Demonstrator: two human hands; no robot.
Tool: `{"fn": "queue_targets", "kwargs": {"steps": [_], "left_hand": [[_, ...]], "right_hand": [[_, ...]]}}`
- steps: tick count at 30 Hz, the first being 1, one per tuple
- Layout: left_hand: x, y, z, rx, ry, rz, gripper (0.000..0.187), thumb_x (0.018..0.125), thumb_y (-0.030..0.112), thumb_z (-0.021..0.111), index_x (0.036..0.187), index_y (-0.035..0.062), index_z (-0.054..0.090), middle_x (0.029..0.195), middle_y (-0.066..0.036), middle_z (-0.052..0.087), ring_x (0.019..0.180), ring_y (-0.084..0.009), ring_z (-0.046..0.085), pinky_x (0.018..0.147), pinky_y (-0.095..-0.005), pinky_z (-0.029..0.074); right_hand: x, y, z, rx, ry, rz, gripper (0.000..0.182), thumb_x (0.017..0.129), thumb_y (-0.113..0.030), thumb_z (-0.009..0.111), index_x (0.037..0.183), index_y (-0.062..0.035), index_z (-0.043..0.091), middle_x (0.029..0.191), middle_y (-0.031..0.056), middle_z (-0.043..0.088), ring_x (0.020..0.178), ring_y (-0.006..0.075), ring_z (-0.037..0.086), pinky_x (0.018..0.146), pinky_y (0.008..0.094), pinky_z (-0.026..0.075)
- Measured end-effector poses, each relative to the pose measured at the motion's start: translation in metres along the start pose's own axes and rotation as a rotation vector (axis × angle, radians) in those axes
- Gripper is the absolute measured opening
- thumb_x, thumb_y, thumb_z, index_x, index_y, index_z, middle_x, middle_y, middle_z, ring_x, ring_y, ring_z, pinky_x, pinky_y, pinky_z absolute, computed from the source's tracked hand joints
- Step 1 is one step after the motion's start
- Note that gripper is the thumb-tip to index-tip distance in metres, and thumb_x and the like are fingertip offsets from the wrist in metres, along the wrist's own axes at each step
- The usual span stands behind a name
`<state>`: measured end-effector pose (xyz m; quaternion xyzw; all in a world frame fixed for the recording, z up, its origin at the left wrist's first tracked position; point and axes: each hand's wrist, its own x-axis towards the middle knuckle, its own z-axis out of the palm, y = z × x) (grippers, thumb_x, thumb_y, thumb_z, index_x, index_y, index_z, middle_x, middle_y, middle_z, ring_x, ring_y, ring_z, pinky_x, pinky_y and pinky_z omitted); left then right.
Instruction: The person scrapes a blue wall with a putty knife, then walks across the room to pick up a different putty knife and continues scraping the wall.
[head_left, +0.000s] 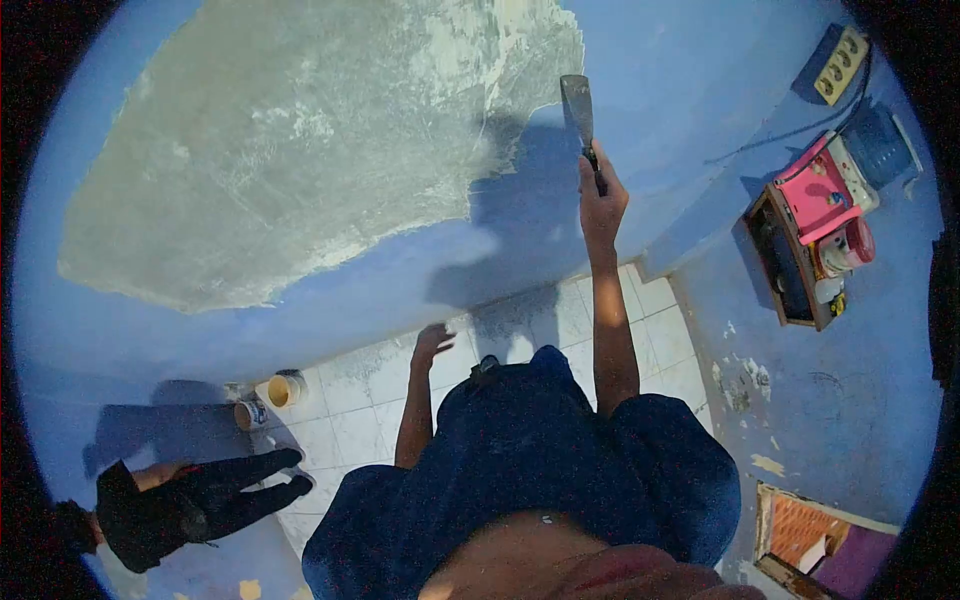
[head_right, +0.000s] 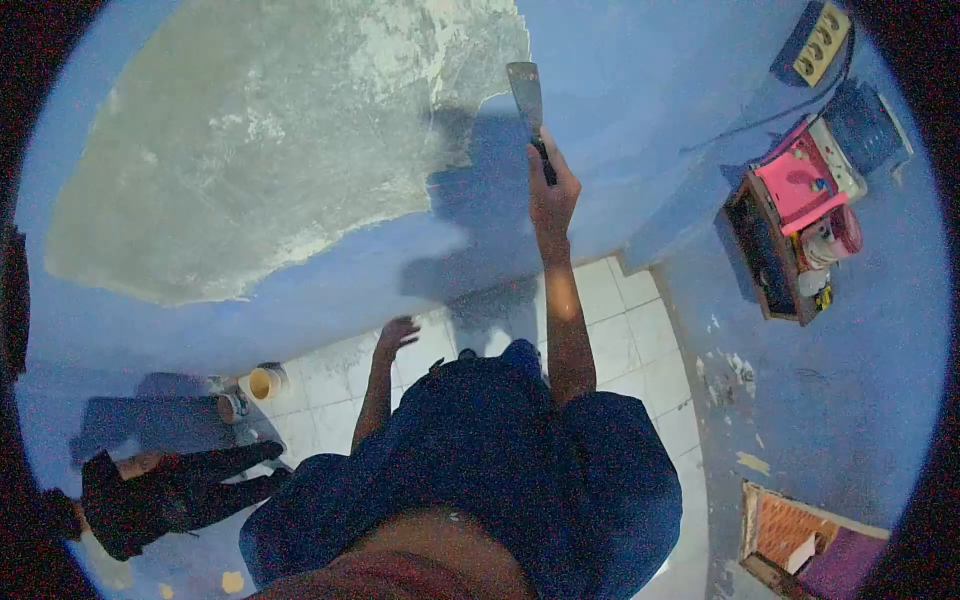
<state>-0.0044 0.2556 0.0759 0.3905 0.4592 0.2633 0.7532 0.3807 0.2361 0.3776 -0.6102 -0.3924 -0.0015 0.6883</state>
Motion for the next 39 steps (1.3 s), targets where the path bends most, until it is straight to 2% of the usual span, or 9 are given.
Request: {"fn": "queue_targets", "kwargs": {"steps": [3, 5, 7, 13, 18, 24, 30, 33, 39], "left_hand": [[0.000, 0.120, 0.104, 0.302, -0.152, 0.019, 0.061, 0.088, 0.045, 0.053, 0.127, -0.0011, 0.045, 0.120, -0.016, 0.056, 0.114, -0.0291, 0.053, 0.094, -0.0455, 0.044], [0.022, 0.152, 0.139, -0.004, -0.453, 0.294, 0.068, 0.089, 0.053, 0.046, 0.128, -0.0029, 0.044, 0.125, -0.017, 0.053, 0.119, -0.0284, 0.049, 0.097, -0.0448, 0.040], [0.014, 0.227, 0.208, 0.044, -0.427, 0.217, 0.070, 0.091, 0.056, 0.040, 0.127, -0.0037, 0.046, 0.128, -0.018, 0.051, 0.120, -0.0283, 0.047, 0.098, -0.0430, 0.038], [0.014, 0.322, 0.342, -0.049, -0.567, 0.478, 0.061, 0.094, 0.051, 0.037, 0.123, -0.0020, 0.049, 0.121, -0.016, 0.055, 0.113, -0.0256, 0.053, 0.096, -0.0395, 0.039], [0.027, 0.332, 0.401, -0.221, -0.400, 0.507, 0.056, 0.093, 0.051, 0.040, 0.111, -0.0004, 0.054, 0.094, -0.010, 0.062, 0.086, -0.0204, 0.061, 0.078, -0.0356, 0.047], [0.032, 0.340, 0.431, -0.217, -0.183, 0.534, 0.053, 0.093, 0.050, 0.043, 0.099, -0.0007, 0.056, 0.064, -0.002, 0.049, 0.050, -0.0110, 0.048, 0.046, -0.0254, 0.041], [0.033, 0.339, 0.444, -0.176, -0.006, 0.612, 0.054, 0.092, 0.050, 0.045, 0.092, -0.0023, 0.057, 0.057, 0.000, 0.044, 0.042, -0.0090, 0.042, 0.040, -0.0247, 0.038], [0.039, 0.335, 0.442, -0.221, -0.020, 0.609, 0.053, 0.091, 0.051, 0.047, 0.090, -0.0012, 0.057, 0.056, -0.001, 0.044, 0.040, -0.0097, 0.040, 0.038, -0.0238, 0.034], [0.040, 0.337, 0.442, -0.252, -0.054, 0.626, 0.051, 0.091, 0.049, 0.049, 0.088, -0.0010, 0.057, 0.057, -0.001, 0.046, 0.039, -0.0087, 0.040, 0.037, -0.0234, 0.033]], "right_hand": [[0.001, 0.002, -0.002, 0.036, 0.039, 0.031, 0.032, 0.089, -0.019, 0.062, 0.116, -0.0015, 0.061, 0.097, 0.0096, 0.069, 0.080, 0.0074, 0.058, 0.068, 0.0243, 0.047], [0.004, 0.000, -0.007, -0.012, 0.038, 0.025, 0.032, 0.089, -0.021, 0.062, 0.116, -0.0033, 0.062, 0.085, 0.0059, 0.064, 0.071, 0.0061, 0.053, 0.060, 0.0236, 0.043], [0.009, -0.001, -0.008, -0.086, 0.034, -0.006, 0.031, 0.090, -0.022, 0.062, 0.117, -0.0060, 0.062, 0.062, -0.0026, 0.053, 0.053, 0.0031, 0.041, 0.046, 0.0211, 0.034], [0.024, -0.006, -0.021, -0.006, -0.090, 0.057, 0.032, 0.089, -0.020, 0.063, 0.117, -0.0066, 0.062, 0.060, -0.0018, 0.054, 0.053, 0.0036, 0.043, 0.046, 0.0222, 0.036], [0.032, -0.003, -0.032, 0.032, -0.180, 0.130, 0.029, 0.086, -0.012, 0.064, 0.115, -0.0043, 0.062, 0.091, 0.0112, 0.069, 0.068, 0.0055, 0.056, 0.059, 0.0250, 0.047], [0.037, 0.003, -0.038, 0.055, -0.245, 0.136, 0.028, 0.086, -0.011, 0.063, 0.113, -0.0044, 0.062, 0.092, 0.0141, 0.069, 0.075, 0.0114, 0.064, 0.065, 0.0265, 0.049], [0.044, 0.008, -0.039, 0.129, -0.268, 0.010, 0.028, 0.086, -0.010, 0.062, 0.114, -0.0041, 0.061, 0.095, 0.0179, 0.067, 0.082, 0.0158, 0.066, 0.069, 0.0286, 0.050], [0.044, 0.003, -0.041, 0.100, -0.311, 0.053, 0.027, 0.089, -0.008, 0.059, 0.115, 0.0000, 0.059, 0.096, 0.0146, 0.066, 0.082, 0.0097, 0.059, 0.071, 0.0247, 0.047], [0.040, 0.012, -0.036, 0.055, -0.281, 0.011, 0.029, 0.087, -0.011, 0.061, 0.114, -0.0031, 0.060, 0.097, 0.0193, 0.066, 0.084, 0.0197, 0.067, 0.072, 0.0305, 0.051]]}}
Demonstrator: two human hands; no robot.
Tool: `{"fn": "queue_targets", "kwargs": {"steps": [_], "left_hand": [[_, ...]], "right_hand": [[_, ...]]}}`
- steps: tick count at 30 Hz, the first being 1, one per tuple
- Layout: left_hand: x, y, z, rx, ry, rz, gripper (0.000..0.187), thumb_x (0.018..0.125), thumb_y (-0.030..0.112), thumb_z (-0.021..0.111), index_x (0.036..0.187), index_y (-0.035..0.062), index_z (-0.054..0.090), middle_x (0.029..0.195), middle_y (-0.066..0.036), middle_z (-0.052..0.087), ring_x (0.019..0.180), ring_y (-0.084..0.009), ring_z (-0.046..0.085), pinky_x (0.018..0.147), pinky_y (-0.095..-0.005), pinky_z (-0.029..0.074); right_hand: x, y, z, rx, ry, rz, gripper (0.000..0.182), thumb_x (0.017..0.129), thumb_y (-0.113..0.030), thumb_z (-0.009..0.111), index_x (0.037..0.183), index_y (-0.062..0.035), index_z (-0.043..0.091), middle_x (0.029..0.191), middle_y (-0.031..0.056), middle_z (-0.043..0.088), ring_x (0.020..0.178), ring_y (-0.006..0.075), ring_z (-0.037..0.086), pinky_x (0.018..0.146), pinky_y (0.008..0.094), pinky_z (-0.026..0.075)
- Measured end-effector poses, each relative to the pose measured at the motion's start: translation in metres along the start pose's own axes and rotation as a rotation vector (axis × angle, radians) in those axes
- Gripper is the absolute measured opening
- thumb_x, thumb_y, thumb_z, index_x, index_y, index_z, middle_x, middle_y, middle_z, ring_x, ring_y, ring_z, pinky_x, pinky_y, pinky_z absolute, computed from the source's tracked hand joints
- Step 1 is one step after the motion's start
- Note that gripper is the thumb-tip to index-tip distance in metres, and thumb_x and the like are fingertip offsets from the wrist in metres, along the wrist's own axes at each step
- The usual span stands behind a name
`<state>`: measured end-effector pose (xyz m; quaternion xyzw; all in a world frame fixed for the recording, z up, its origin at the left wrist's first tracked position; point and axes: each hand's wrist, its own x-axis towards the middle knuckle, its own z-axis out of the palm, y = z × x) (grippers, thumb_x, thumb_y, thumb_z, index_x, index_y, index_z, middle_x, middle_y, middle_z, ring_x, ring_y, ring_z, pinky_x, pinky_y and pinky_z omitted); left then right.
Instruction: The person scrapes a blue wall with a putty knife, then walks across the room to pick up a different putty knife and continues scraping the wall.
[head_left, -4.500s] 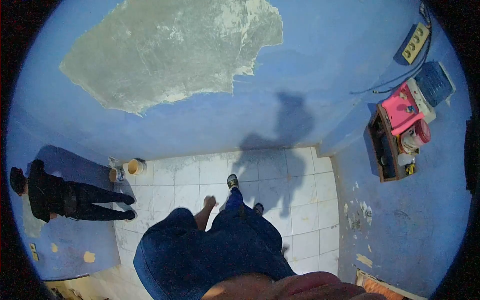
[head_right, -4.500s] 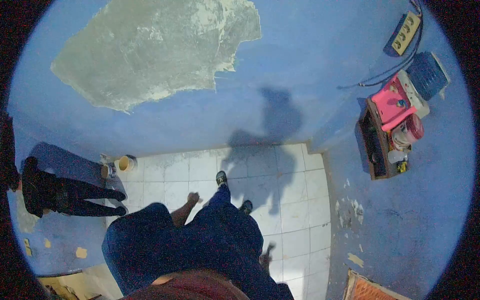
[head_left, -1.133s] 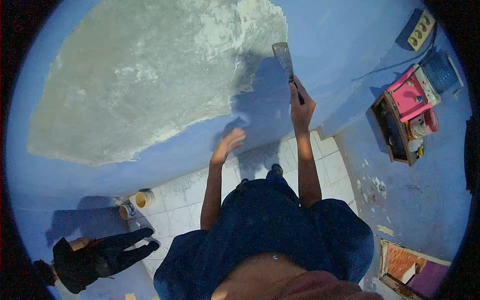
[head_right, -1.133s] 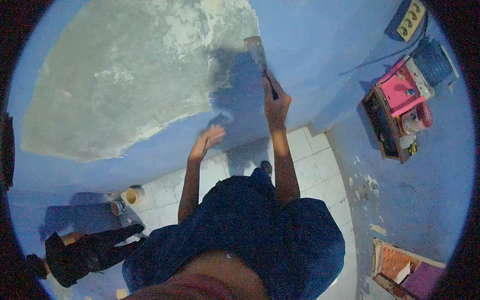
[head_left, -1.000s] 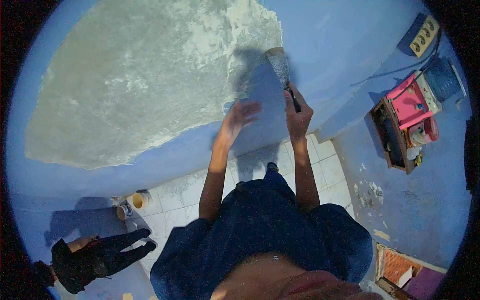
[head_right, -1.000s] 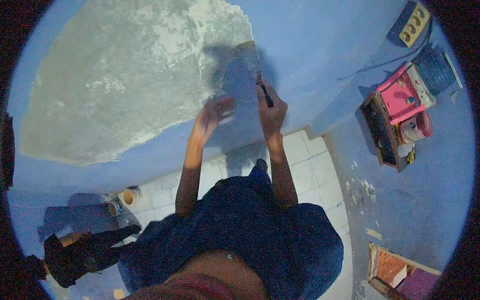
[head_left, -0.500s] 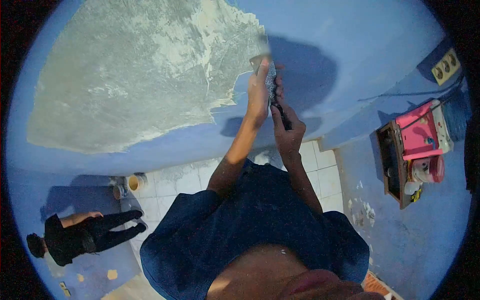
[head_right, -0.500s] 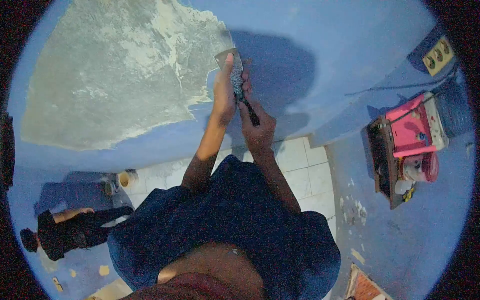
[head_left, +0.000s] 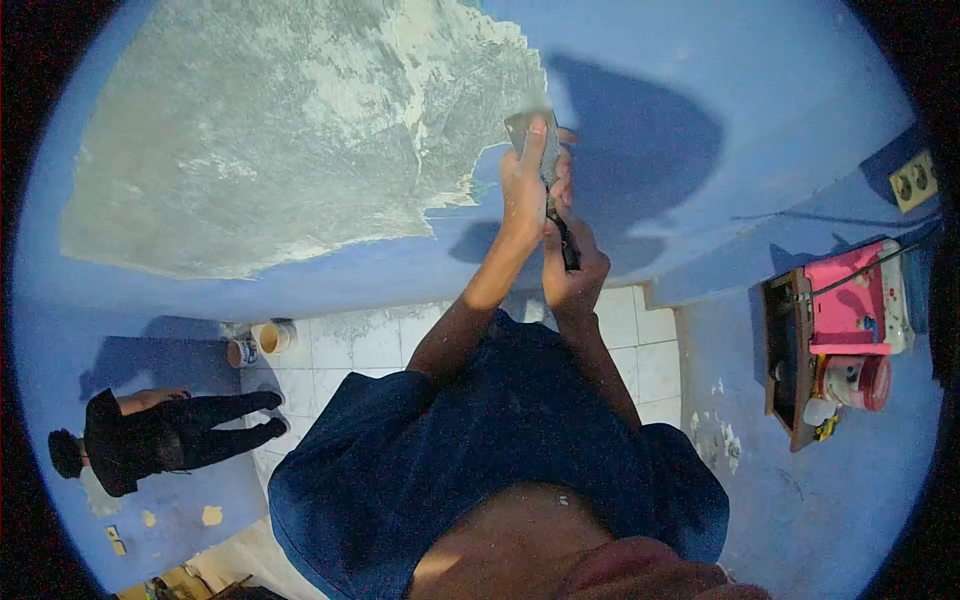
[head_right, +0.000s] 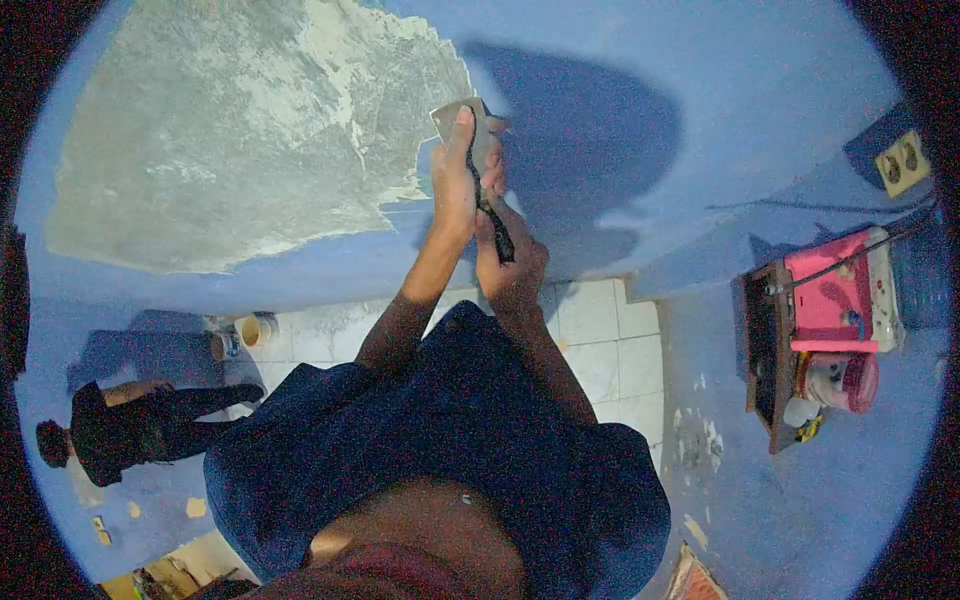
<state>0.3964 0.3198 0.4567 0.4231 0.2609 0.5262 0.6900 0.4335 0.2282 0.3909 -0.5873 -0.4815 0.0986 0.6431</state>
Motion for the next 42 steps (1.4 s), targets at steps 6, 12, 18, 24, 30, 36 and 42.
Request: {"fn": "queue_targets", "kwargs": {"steps": [6, 12, 18, 24, 30, 36, 42], "left_hand": [[-0.001, 0.008, 0.000, 0.056, 0.028, -0.063, 0.048, 0.092, 0.046, 0.050, 0.088, -0.0010, 0.058, 0.057, -0.001, 0.047, 0.039, -0.0081, 0.039, 0.037, -0.0229, 0.034], [-0.002, 0.011, 0.001, -0.015, -0.032, -0.022, 0.042, 0.094, 0.042, 0.048, 0.082, 0.0018, 0.057, 0.056, 0.000, 0.045, 0.040, -0.0068, 0.039, 0.037, -0.0224, 0.035], [0.002, 0.007, -0.009, 0.001, -0.081, -0.012, 0.043, 0.094, 0.042, 0.048, 0.083, 0.0012, 0.058, 0.056, 0.001, 0.045, 0.039, -0.0068, 0.040, 0.036, -0.0228, 0.034], [0.002, 0.005, -0.020, 0.037, -0.151, -0.072, 0.042, 0.093, 0.043, 0.048, 0.090, 0.0029, 0.059, 0.058, 0.002, 0.046, 0.044, -0.0051, 0.039, 0.040, -0.0210, 0.034], [0.001, 0.001, -0.020, 0.090, -0.118, -0.039, 0.050, 0.091, 0.049, 0.050, 0.085, 0.0000, 0.059, 0.056, 0.001, 0.045, 0.040, -0.0064, 0.040, 0.037, -0.0219, 0.033], [-0.002, -0.004, -0.022, 0.021, -0.123, -0.108, 0.052, 0.091, 0.049, 0.049, 0.087, -0.0018, 0.058, 0.056, 0.001, 0.045, 0.040, -0.0070, 0.041, 0.036, -0.0221, 0.033], [-0.006, -0.006, -0.021, -0.031, -0.161, -0.174, 0.048, 0.093, 0.047, 0.046, 0.094, 0.0003, 0.057, 0.056, 0.001, 0.046, 0.040, -0.0063, 0.039, 0.036, -0.0216, 0.031]], "right_hand": [[-0.002, -0.012, 0.005, 0.037, 0.035, 0.010, 0.025, 0.089, -0.006, 0.058, 0.112, 0.0011, 0.059, 0.098, 0.0172, 0.066, 0.087, 0.0123, 0.062, 0.075, 0.0278, 0.049], [-0.002, -0.028, -0.001, -0.072, 0.012, 0.125, 0.025, 0.088, -0.006, 0.059, 0.111, 0.0016, 0.060, 0.102, 0.0152, 0.066, 0.089, 0.0137, 0.062, 0.077, 0.0282, 0.049], [-0.002, -0.011, 0.019, -0.044, 0.190, -0.037, 0.017, 0.087, -0.013, 0.062, 0.100, -0.0025, 0.062, 0.072, 0.0087, 0.064, 0.057, 0.0115, 0.056, 0.053, 0.0261, 0.044], [-0.017, -0.003, 0.019, 0.456, 0.012, 0.480, 0.021, 0.093, -0.022, 0.055, 0.084, -0.0037, 0.060, 0.055, -0.0010, 0.050, 0.041, 0.0039, 0.038, 0.037, 0.0220, 0.028], [-0.019, 0.007, 0.018, 0.371, -0.041, 0.443, 0.030, 0.094, -0.030, 0.053, 0.080, -0.0037, 0.059, 0.050, -0.0030, 0.045, 0.037, 0.0045, 0.036, 0.034, 0.0233, 0.026], [-0.021, 0.005, 0.016, 0.358, -0.022, 0.459, 0.028, 0.093, -0.027, 0.055, 0.082, -0.0022, 0.061, 0.049, -0.0034, 0.044, 0.037, 0.0040, 0.035, 0.034, 0.0227, 0.026], [-0.019, 0.004, 0.014, 0.362, 0.040, 0.453, 0.028, 0.091, -0.025, 0.058, 0.075, -0.0027, 0.062, 0.050, -0.0033, 0.046, 0.044, 0.0035, 0.039, 0.040, 0.0238, 0.029]]}}
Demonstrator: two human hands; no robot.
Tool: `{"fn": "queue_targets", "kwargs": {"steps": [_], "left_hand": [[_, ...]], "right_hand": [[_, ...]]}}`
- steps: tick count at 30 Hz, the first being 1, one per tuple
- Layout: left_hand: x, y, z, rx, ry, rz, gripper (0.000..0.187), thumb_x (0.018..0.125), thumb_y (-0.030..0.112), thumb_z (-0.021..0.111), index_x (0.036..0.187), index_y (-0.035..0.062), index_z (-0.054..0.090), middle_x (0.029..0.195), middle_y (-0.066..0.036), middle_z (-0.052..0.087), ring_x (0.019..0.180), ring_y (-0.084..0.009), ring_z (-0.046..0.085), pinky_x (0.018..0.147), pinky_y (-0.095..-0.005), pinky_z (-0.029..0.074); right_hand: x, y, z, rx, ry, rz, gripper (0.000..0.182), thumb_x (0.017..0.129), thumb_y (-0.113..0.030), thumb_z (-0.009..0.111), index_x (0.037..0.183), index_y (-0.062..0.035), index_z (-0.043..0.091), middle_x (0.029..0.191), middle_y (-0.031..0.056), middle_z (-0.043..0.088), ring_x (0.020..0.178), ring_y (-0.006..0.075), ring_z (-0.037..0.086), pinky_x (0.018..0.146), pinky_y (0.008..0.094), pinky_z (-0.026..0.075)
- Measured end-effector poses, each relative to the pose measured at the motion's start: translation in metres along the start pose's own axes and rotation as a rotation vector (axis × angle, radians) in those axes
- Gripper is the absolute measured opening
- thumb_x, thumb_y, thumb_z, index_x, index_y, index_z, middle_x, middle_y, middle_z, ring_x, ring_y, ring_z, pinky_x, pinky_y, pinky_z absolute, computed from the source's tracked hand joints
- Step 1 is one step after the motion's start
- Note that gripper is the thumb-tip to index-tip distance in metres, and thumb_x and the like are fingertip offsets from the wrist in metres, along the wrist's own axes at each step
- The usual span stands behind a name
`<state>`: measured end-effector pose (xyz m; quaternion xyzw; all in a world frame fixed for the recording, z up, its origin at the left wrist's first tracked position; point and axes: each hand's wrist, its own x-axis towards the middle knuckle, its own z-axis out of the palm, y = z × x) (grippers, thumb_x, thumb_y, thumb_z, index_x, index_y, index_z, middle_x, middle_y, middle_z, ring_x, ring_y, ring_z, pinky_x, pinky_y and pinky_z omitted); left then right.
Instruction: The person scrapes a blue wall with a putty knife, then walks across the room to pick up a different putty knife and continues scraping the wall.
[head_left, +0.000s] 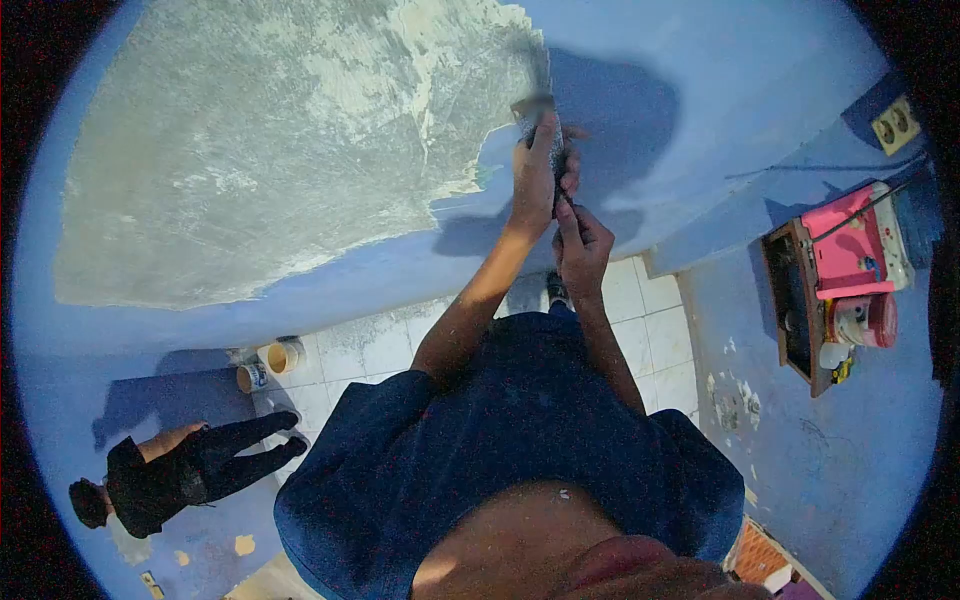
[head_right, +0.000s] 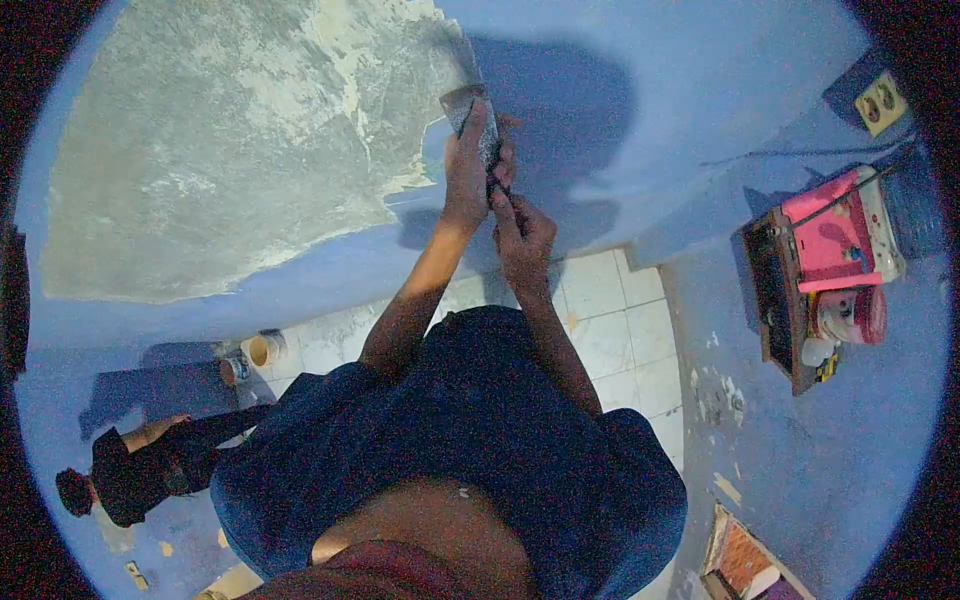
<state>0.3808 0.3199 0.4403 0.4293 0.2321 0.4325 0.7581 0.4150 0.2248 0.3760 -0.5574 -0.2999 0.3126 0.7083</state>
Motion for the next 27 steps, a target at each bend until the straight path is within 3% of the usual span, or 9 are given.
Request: {"fn": "queue_targets", "kwargs": {"steps": [6, 12, 15, 21, 24, 27], "left_hand": [[0.000, 0.000, -0.001, 0.007, -0.012, 0.013, 0.050, 0.093, 0.049, 0.045, 0.094, 0.0000, 0.058, 0.055, 0.001, 0.045, 0.039, -0.0061, 0.037, 0.036, -0.0218, 0.030], [-0.002, 0.003, -0.002, 0.022, -0.048, 0.002, 0.056, 0.092, 0.054, 0.042, 0.095, 0.0001, 0.058, 0.056, 0.001, 0.044, 0.039, -0.0062, 0.036, 0.036, -0.0217, 0.030], [-0.001, -0.002, -0.005, 0.013, -0.109, -0.015, 0.059, 0.092, 0.055, 0.040, 0.096, -0.0004, 0.059, 0.056, 0.002, 0.044, 0.039, -0.0062, 0.036, 0.036, -0.0217, 0.029], [-0.001, -0.001, -0.004, 0.034, -0.049, -0.002, 0.063, 0.094, 0.055, 0.036, 0.095, -0.0035, 0.057, 0.055, 0.001, 0.044, 0.038, -0.0055, 0.034, 0.036, -0.0219, 0.029], [-0.004, 0.004, -0.002, 0.069, -0.046, 0.022, 0.062, 0.094, 0.055, 0.036, 0.094, -0.0036, 0.058, 0.054, 0.001, 0.043, 0.038, -0.0053, 0.034, 0.035, -0.0220, 0.029], [-0.005, 0.010, -0.002, 0.129, -0.064, 0.031, 0.062, 0.094, 0.054, 0.037, 0.092, -0.0032, 0.059, 0.053, 0.001, 0.043, 0.038, -0.0049, 0.035, 0.034, -0.0217, 0.029]], "right_hand": [[0.001, 0.011, 0.000, -0.077, 0.006, -0.066, 0.028, 0.094, -0.025, 0.054, 0.084, -0.0002, 0.063, 0.049, -0.0041, 0.042, 0.039, 0.0032, 0.035, 0.035, 0.0220, 0.024], [-0.003, 0.002, 0.007, 0.004, 0.031, -0.039, 0.029, 0.094, -0.025, 0.054, 0.077, -0.0024, 0.060, 0.049, -0.0038, 0.042, 0.039, 0.0035, 0.035, 0.035, 0.0223, 0.024], [0.000, 0.009, 0.001, 0.011, 0.007, 0.017, 0.029, 0.092, -0.024, 0.056, 0.076, -0.0015, 0.061, 0.051, -0.0029, 0.047, 0.045, 0.0038, 0.041, 0.040, 0.0239, 0.030], [0.000, 0.002, 0.000, -0.016, -0.032, 0.021, 0.030, 0.092, -0.025, 0.056, 0.073, -0.0015, 0.059, 0.051, -0.0019, 0.047, 0.044, 0.0045, 0.040, 0.040, 0.0247, 0.030], [0.000, 0.014, 0.007, 0.025, 0.009, -0.012, 0.030, 0.094, -0.024, 0.054, 0.072, -0.0034, 0.057, 0.051, -0.0038, 0.043, 0.040, 0.0028, 0.035, 0.035, 0.0220, 0.023], [-0.001, 0.011, 0.007, -0.002, -0.012, 0.012, 0.029, 0.093, -0.025, 0.054, 0.076, -0.0018, 0.060, 0.052, -0.0023, 0.048, 0.044, 0.0041, 0.040, 0.040, 0.0238, 0.029]]}}
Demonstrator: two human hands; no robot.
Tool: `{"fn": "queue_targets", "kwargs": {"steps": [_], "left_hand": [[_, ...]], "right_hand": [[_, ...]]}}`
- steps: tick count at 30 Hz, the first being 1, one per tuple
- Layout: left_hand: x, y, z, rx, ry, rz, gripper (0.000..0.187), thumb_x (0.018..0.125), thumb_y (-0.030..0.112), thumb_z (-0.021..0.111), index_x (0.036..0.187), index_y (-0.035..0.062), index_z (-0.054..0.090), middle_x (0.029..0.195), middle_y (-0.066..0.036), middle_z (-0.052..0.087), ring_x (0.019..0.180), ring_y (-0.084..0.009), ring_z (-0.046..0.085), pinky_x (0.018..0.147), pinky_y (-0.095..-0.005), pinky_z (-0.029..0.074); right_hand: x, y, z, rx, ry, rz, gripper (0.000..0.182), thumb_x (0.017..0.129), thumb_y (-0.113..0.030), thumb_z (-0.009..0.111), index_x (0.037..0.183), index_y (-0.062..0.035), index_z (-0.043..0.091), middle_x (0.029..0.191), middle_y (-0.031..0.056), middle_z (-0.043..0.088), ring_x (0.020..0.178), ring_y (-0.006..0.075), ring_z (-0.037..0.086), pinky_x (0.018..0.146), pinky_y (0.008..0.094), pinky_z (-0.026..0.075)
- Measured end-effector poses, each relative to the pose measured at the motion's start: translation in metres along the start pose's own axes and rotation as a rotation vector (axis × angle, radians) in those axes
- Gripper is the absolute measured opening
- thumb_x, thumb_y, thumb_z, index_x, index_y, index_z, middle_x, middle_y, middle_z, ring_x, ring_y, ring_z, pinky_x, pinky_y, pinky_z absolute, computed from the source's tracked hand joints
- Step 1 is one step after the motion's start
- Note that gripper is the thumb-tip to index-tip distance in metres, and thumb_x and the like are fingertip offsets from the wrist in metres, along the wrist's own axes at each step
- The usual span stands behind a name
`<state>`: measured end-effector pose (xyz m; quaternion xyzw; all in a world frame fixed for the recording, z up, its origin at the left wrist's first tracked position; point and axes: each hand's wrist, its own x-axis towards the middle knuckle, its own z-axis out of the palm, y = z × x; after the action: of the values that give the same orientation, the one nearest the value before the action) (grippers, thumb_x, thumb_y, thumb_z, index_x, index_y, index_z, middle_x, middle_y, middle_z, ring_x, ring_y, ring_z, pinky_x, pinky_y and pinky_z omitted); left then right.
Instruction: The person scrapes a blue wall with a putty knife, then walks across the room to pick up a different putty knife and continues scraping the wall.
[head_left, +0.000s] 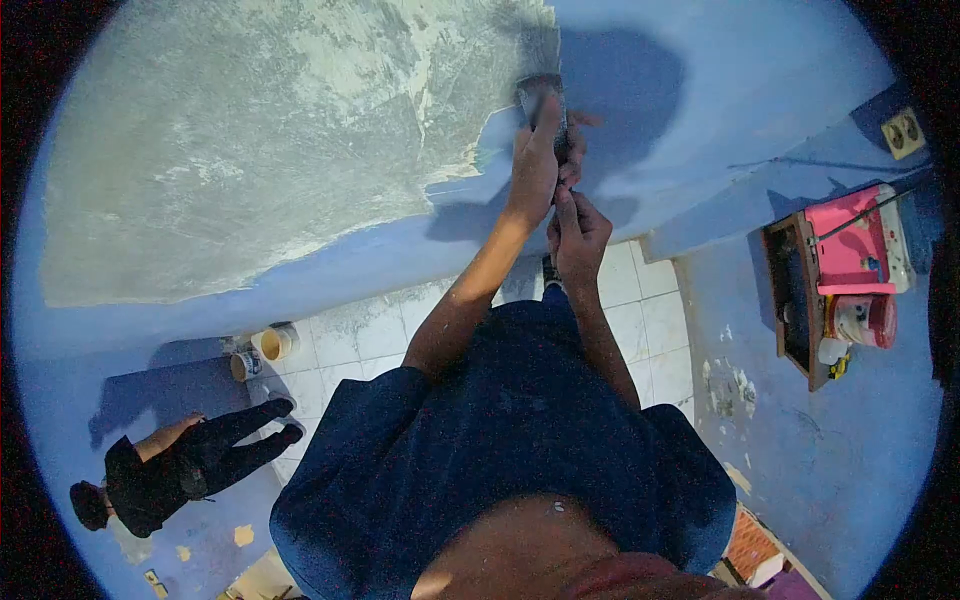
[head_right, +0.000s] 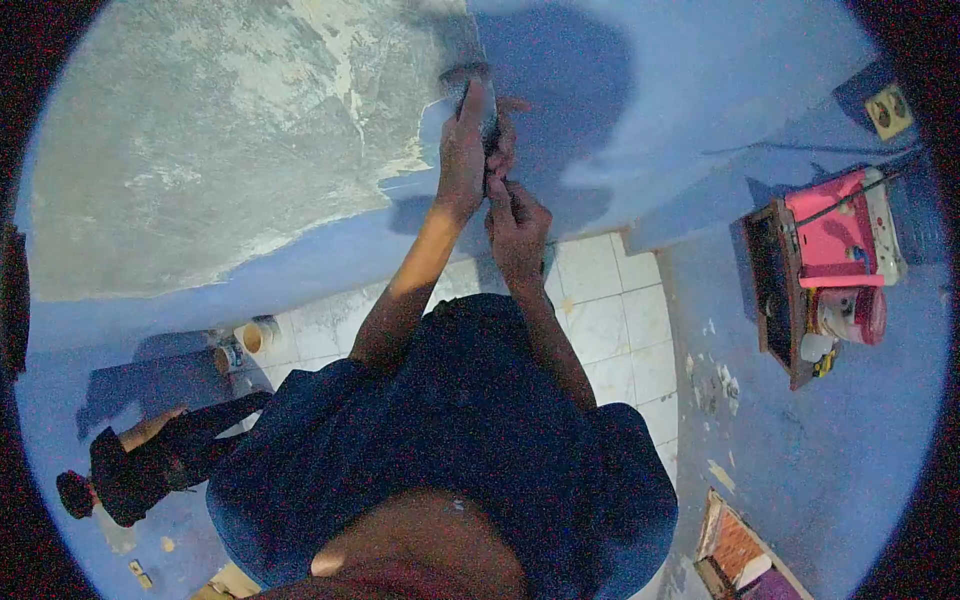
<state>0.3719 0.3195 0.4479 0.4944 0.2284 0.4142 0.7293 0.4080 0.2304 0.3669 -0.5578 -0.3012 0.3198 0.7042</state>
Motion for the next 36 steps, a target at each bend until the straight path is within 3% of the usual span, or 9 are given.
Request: {"fn": "queue_targets", "kwargs": {"steps": [6, 9, 12, 24, 27, 30, 36], "left_hand": [[0.002, -0.003, 0.000, 0.030, 0.031, -0.029, 0.063, 0.093, 0.056, 0.036, 0.093, -0.0009, 0.062, 0.050, 0.003, 0.040, 0.036, -0.0053, 0.034, 0.033, -0.0220, 0.027], [0.001, 0.002, 0.000, 0.056, 0.005, -0.030, 0.063, 0.093, 0.056, 0.036, 0.094, -0.0007, 0.062, 0.049, 0.003, 0.040, 0.036, -0.0052, 0.034, 0.033, -0.0218, 0.027], [-0.001, 0.004, 0.004, 0.008, 0.053, -0.068, 0.058, 0.094, 0.052, 0.038, 0.091, -0.0011, 0.061, 0.051, 0.001, 0.044, 0.037, -0.0057, 0.035, 0.034, -0.0225, 0.030], [0.000, -0.001, 0.003, 0.033, 0.091, -0.030, 0.060, 0.093, 0.055, 0.041, 0.088, -0.0014, 0.061, 0.050, 0.003, 0.041, 0.036, -0.0054, 0.034, 0.033, -0.0217, 0.027], [0.002, -0.003, 0.003, 0.026, 0.089, -0.030, 0.057, 0.094, 0.052, 0.039, 0.087, -0.0004, 0.062, 0.050, 0.003, 0.040, 0.035, -0.0057, 0.032, 0.031, -0.0219, 0.025], [0.002, -0.001, 0.003, 0.038, 0.081, -0.055, 0.056, 0.094, 0.051, 0.041, 0.086, -0.0004, 0.061, 0.049, 0.003, 0.039, 0.033, -0.0060, 0.032, 0.031, -0.0223, 0.024], [0.007, 0.002, -0.001, 0.066, 0.093, -0.078, 0.053, 0.095, 0.046, 0.043, 0.076, 0.0002, 0.062, 0.046, 0.003, 0.038, 0.032, -0.0065, 0.032, 0.031, -0.0236, 0.025]], "right_hand": [[-0.001, -0.003, 0.001, 0.038, -0.018, 0.007, 0.029, 0.093, -0.026, 0.055, 0.077, -0.0024, 0.061, 0.051, -0.0028, 0.047, 0.043, 0.0036, 0.040, 0.039, 0.0232, 0.029], [-0.003, -0.006, 0.005, 0.051, 0.023, 0.038, 0.029, 0.094, -0.024, 0.053, 0.075, -0.0028, 0.058, 0.051, -0.0047, 0.042, 0.039, 0.0027, 0.034, 0.034, 0.0219, 0.023], [-0.002, -0.005, 0.003, 0.062, -0.005, 0.003, 0.030, 0.095, -0.024, 0.052, 0.075, -0.0030, 0.058, 0.051, -0.0048, 0.042, 0.038, 0.0029, 0.033, 0.034, 0.0221, 0.023], [0.000, -0.005, 0.000, 0.009, -0.021, -0.006, 0.031, 0.096, -0.024, 0.050, 0.074, -0.0021, 0.056, 0.049, -0.0028, 0.042, 0.037, 0.0039, 0.034, 0.034, 0.0231, 0.023], [0.001, -0.004, -0.001, -0.022, -0.020, -0.032, 0.031, 0.096, -0.024, 0.051, 0.074, -0.0020, 0.056, 0.049, -0.0026, 0.043, 0.036, 0.0040, 0.034, 0.033, 0.0229, 0.023], [0.000, 0.003, -0.006, -0.021, -0.040, 0.037, 0.028, 0.093, -0.025, 0.054, 0.077, -0.0023, 0.059, 0.053, -0.0017, 0.048, 0.046, 0.0048, 0.041, 0.041, 0.0242, 0.031], [-0.001, 0.006, 0.006, 0.053, -0.005, 0.019, 0.028, 0.094, -0.022, 0.053, 0.074, -0.0023, 0.057, 0.052, -0.0007, 0.049, 0.045, 0.0053, 0.042, 0.042, 0.0250, 0.032]]}}
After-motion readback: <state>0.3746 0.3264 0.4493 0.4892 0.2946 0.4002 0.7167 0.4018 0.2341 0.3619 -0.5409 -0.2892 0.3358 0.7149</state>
